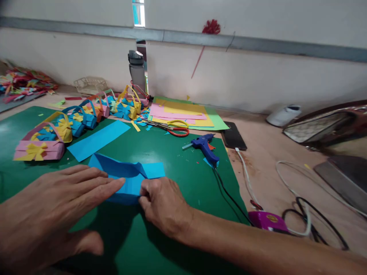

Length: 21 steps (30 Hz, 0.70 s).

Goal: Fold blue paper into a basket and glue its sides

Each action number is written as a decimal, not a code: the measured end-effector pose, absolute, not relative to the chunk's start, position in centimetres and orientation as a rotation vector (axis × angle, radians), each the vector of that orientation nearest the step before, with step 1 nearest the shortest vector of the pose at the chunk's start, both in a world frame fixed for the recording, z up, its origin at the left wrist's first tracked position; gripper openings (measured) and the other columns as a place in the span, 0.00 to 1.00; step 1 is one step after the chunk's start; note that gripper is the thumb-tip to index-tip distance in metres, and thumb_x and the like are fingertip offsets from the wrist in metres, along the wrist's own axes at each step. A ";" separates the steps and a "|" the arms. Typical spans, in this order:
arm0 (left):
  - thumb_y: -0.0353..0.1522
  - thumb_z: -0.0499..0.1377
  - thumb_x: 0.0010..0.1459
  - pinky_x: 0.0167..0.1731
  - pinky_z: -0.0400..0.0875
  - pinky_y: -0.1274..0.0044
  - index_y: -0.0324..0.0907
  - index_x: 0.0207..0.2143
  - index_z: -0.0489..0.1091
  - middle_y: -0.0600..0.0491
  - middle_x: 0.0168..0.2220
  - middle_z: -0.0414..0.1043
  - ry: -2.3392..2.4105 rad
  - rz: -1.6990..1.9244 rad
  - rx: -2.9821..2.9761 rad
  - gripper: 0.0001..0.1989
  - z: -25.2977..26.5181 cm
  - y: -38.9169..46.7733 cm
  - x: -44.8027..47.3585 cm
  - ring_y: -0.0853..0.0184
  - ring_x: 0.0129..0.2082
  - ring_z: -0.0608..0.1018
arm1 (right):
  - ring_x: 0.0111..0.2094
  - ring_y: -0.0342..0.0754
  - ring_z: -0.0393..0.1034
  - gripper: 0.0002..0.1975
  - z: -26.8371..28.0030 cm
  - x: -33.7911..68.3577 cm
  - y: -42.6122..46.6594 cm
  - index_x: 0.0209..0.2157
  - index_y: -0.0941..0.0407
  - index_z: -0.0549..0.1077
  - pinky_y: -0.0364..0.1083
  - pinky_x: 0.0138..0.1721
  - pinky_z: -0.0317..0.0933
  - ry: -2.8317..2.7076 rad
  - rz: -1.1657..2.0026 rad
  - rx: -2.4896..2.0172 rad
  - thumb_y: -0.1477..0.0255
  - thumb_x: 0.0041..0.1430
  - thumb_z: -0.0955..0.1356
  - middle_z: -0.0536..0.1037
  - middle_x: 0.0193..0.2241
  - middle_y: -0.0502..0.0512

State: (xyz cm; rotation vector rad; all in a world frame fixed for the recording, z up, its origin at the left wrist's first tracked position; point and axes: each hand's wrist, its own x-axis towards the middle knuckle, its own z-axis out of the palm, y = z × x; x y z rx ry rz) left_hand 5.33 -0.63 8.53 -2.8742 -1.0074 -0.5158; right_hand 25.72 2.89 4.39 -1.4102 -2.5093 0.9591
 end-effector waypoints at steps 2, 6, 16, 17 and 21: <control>0.38 0.51 0.62 0.31 0.66 0.71 0.39 0.42 0.66 0.50 0.30 0.75 -1.076 -0.610 -2.794 0.12 6.9 -0.6 5.4 0.62 0.30 0.75 | 0.18 0.38 0.51 0.08 4.3 25.7 2.7 0.19 0.57 0.66 0.40 0.22 0.44 -2.538 0.990 -1.393 0.78 0.50 0.65 0.60 0.15 0.43; 0.31 0.48 0.64 0.30 0.62 0.74 0.43 0.31 0.65 0.56 0.24 0.71 -1.221 -0.774 -2.943 0.09 4.3 0.3 5.2 0.69 0.24 0.72 | 0.19 0.38 0.54 0.04 4.3 26.2 3.5 0.23 0.57 0.70 0.40 0.21 0.43 -2.635 1.101 -1.361 0.78 0.49 0.67 0.66 0.16 0.45; 0.24 0.47 0.60 0.31 0.63 0.70 0.43 0.46 0.64 0.54 0.31 0.73 -1.021 -0.838 -3.164 0.14 2.8 0.3 4.7 0.67 0.28 0.72 | 0.20 0.38 0.58 0.08 5.3 25.6 8.5 0.22 0.58 0.70 0.39 0.21 0.45 -2.640 1.262 -1.290 0.85 0.46 0.65 0.68 0.18 0.46; 0.25 0.48 0.60 0.30 0.64 0.70 0.43 0.46 0.64 0.54 0.30 0.73 -1.018 -0.810 -3.158 0.13 2.5 0.2 4.7 0.67 0.27 0.72 | 0.20 0.38 0.57 0.08 5.0 25.4 8.6 0.21 0.58 0.70 0.40 0.21 0.44 -2.667 1.299 -1.281 0.84 0.45 0.66 0.68 0.18 0.46; 0.26 0.52 0.59 0.27 0.64 0.69 0.44 0.47 0.64 0.56 0.27 0.72 -1.090 -0.727 -3.125 0.13 1.6 -0.2 4.8 0.67 0.24 0.72 | 0.18 0.37 0.54 0.08 4.4 25.4 8.3 0.19 0.58 0.67 0.42 0.21 0.42 -2.755 1.231 -1.288 0.80 0.48 0.68 0.66 0.16 0.46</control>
